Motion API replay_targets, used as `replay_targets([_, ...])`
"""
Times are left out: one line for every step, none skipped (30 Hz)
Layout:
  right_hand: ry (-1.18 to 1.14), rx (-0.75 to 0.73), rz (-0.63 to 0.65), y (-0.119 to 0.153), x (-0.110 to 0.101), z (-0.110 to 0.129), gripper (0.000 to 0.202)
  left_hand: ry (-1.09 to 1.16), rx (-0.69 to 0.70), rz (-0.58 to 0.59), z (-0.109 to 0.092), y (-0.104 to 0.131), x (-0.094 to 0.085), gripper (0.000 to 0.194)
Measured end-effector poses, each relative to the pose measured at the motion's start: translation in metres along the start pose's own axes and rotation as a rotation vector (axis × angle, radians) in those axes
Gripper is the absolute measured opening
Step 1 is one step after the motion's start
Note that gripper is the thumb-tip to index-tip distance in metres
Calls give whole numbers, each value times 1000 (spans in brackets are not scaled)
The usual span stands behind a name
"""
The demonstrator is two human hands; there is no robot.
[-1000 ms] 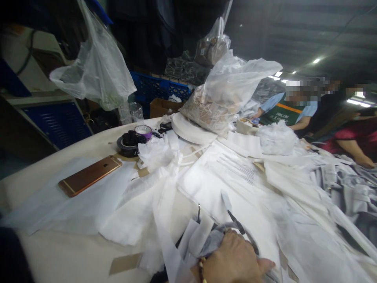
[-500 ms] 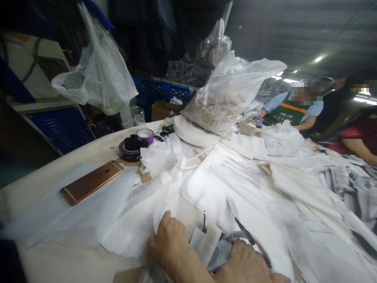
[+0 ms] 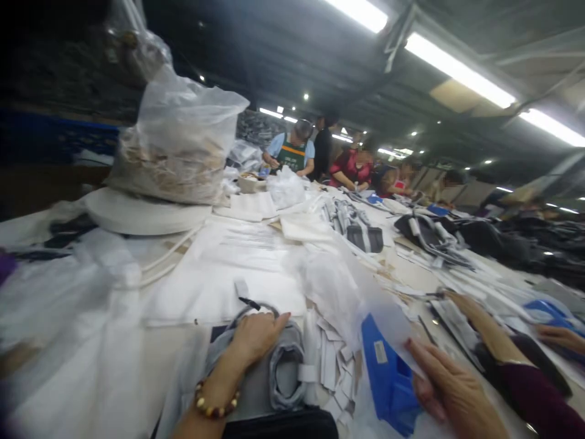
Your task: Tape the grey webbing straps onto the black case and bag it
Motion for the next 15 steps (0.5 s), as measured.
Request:
replay_targets([-39,-27,-162,3,-20,-7,36,-51,-6,8,-1,-1,-1,43])
replay_targets([-50,-57,-296,7,-34,-14,35,-99,-12,13,-1,-2,-1,48])
replay_targets([-31,-72,-387,11,-40,-20,34,-144,-19,16,-2,-3,-1,53])
replay_targets([-3,-73,-418,13,-39,-27,35,-187,-26,17,-2,-3,0,57])
replay_targets([20,-68,-383,14,-31,-34,36,-227,-35,19,-3,-4,0,59])
replay_targets([28,-72,-300,13,-17,-40,36,-265,-41,21,-3,-5,1,60])
replay_targets([15,-94,-176,10,2,-46,35,-298,-47,25,-3,-5,2,60])
replay_targets([-16,-142,-41,6,23,-50,33,-327,-51,29,-3,-7,2,60])
replay_targets([-46,-197,34,2,42,-54,33,-350,-54,31,-3,-8,2,61])
replay_targets([-61,-239,102,-3,60,-57,34,-367,-57,33,-4,-9,2,62])
replay_targets([-59,-273,149,-9,76,-60,33,-377,-58,33,-4,-9,2,63])
replay_targets([-38,-299,176,-16,89,-63,31,-380,-60,31,-5,-9,1,63])
replay_targets([1,-321,197,-22,100,-65,27,-379,-63,29,-6,-9,0,63])
replay_targets([57,-347,209,-28,109,-66,24,-376,-66,28,-6,-7,-2,63])
replay_targets([122,-384,221,-34,116,-65,22,-366,-69,25,-7,-5,-4,63])
Point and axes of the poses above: each hand's wrist, its own y-axis away from the middle knuckle, its own x-axis out of the palm, z = x × y, the point moved 4 cm from there along -y, towards the middle knuckle, and after that the axes turned 8 degrees about y, right-handed, at the moved point
